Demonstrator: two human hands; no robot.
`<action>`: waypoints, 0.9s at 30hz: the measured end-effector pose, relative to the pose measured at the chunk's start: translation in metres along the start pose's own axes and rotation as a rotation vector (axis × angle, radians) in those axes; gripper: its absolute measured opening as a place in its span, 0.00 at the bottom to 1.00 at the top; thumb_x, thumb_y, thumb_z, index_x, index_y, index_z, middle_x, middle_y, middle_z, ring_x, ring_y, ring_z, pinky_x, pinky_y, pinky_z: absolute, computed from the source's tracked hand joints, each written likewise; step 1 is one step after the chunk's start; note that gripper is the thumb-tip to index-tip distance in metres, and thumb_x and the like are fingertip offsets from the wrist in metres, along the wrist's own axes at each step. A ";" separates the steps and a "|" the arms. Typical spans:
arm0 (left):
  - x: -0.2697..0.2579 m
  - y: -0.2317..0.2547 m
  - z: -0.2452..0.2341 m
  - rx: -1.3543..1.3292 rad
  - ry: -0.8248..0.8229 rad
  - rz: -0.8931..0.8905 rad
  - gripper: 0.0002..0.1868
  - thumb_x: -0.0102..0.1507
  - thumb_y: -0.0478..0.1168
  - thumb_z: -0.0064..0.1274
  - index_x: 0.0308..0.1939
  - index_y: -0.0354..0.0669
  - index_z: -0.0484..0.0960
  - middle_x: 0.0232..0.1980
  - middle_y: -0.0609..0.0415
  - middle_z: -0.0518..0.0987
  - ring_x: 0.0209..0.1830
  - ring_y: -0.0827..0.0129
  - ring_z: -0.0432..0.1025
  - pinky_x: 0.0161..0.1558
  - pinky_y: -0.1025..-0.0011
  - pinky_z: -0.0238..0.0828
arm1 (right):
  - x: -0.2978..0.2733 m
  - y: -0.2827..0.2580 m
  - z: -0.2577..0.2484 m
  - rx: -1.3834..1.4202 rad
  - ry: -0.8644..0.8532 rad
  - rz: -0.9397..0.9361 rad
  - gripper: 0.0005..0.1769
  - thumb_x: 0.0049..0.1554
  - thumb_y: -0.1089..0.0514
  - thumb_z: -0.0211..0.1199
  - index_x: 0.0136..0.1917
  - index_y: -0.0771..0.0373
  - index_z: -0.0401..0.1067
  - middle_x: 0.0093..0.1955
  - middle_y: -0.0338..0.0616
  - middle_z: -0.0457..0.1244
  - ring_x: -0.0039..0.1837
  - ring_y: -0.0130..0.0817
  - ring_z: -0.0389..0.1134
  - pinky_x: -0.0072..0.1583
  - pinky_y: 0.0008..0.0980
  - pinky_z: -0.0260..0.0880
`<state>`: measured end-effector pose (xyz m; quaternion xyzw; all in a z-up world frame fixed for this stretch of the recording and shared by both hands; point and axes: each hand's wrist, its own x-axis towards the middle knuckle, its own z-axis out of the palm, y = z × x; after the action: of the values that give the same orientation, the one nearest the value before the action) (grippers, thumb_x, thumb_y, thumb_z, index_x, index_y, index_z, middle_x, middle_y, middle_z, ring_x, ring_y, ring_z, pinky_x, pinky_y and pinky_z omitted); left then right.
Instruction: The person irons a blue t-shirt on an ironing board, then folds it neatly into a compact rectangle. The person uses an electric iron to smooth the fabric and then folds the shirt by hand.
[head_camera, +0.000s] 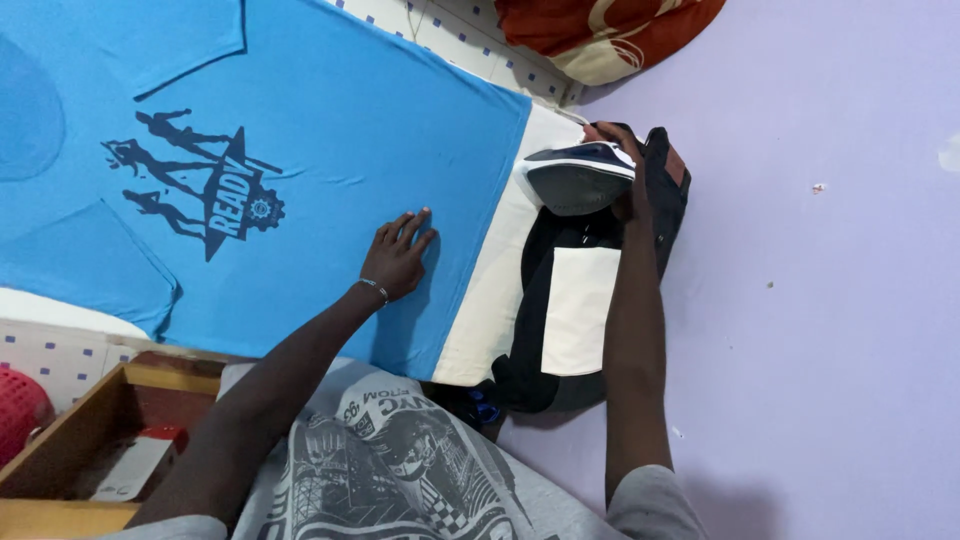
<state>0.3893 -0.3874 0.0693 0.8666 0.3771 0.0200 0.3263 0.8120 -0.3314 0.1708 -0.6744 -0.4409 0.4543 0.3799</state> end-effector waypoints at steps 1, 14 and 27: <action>-0.001 0.000 0.001 0.004 -0.001 0.003 0.34 0.57 0.36 0.56 0.69 0.50 0.71 0.82 0.48 0.53 0.80 0.53 0.50 0.73 0.51 0.50 | -0.008 0.003 0.001 -0.094 0.064 0.030 0.27 0.68 0.48 0.59 0.72 0.68 0.65 0.64 0.52 0.67 0.64 0.37 0.70 0.65 0.34 0.71; -0.079 -0.016 0.011 0.056 0.048 0.018 0.44 0.61 0.47 0.52 0.79 0.42 0.54 0.83 0.44 0.48 0.83 0.52 0.42 0.78 0.53 0.38 | -0.220 0.116 0.225 0.197 0.892 0.027 0.07 0.60 0.70 0.63 0.52 0.68 0.70 0.47 0.46 0.69 0.48 0.33 0.71 0.52 0.31 0.75; -0.177 -0.024 0.042 0.015 -0.058 0.085 0.46 0.57 0.46 0.57 0.77 0.42 0.56 0.81 0.43 0.50 0.82 0.53 0.44 0.77 0.53 0.40 | -0.370 0.147 0.375 0.239 0.758 0.382 0.17 0.58 0.65 0.66 0.60 0.68 0.70 0.55 0.46 0.68 0.57 0.31 0.71 0.60 0.30 0.71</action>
<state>0.2592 -0.5171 0.0598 0.8845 0.3304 0.0059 0.3295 0.4201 -0.6849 0.0274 -0.8143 -0.0820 0.2848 0.4992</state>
